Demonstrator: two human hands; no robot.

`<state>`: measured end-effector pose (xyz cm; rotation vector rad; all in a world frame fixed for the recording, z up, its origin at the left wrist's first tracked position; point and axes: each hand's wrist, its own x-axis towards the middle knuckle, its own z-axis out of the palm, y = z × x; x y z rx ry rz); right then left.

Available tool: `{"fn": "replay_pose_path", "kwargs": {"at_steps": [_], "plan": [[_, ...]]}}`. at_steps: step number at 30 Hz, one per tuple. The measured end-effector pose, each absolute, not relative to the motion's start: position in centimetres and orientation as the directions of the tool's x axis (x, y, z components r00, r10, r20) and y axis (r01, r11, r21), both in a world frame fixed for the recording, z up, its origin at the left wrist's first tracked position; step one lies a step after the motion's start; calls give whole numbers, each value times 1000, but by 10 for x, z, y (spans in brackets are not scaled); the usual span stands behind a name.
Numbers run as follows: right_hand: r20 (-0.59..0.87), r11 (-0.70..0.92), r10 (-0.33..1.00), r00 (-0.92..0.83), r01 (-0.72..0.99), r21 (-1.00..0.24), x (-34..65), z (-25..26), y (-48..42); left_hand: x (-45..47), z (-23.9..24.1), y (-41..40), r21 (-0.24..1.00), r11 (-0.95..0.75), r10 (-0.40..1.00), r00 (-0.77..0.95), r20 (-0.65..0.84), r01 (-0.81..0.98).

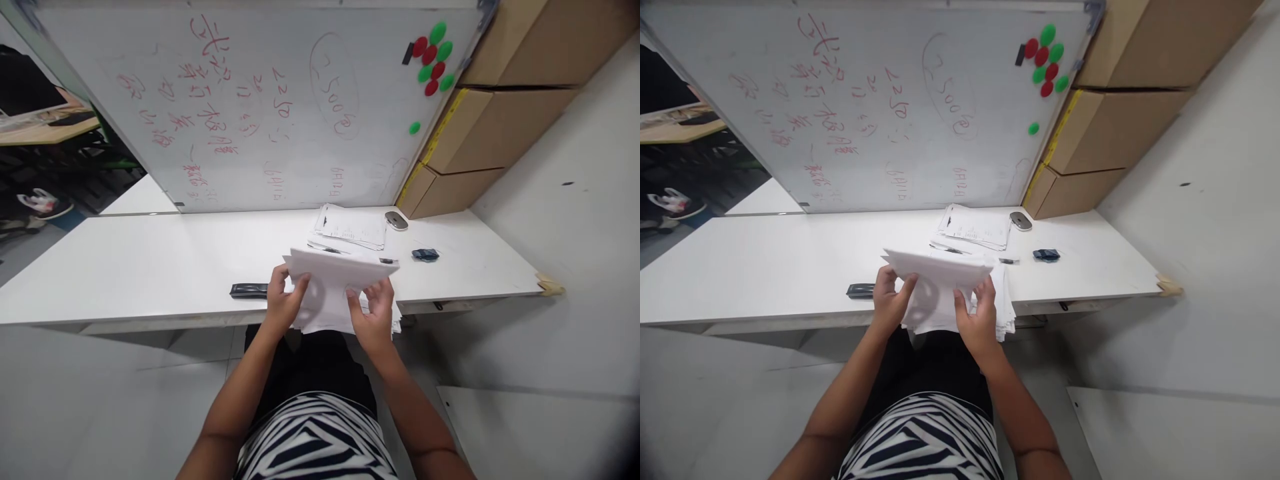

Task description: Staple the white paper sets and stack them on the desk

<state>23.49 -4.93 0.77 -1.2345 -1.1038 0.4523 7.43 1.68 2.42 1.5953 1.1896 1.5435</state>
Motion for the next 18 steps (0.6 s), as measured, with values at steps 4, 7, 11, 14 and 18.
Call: {"fn": "replay_pose_path", "kwargs": {"at_steps": [4, 7, 11, 14, 18], "plan": [[425, 338, 748, 510, 257, -905, 237, 9, -53, 67, 31, 15, 891, -398, 906, -60, 420, 220], [480, 381, 714, 510, 293, -877, 239, 10, -53, 65, 35, 16, 875, -431, 892, -46, 451, 222], [567, 415, 659, 494, 390, -822, 240, -1, -49, 64, 33, 19, 857, -448, 885, -13, 466, 254], [528, 364, 683, 504, 391, -845, 237, -14, -45, 63, 27, 22, 868, -416, 905, 32, 424, 272], [509, 342, 697, 504, 391, -855, 233, -18, -45, 63, 22, 22, 880, -397, 916, 52, 398, 260]]}}
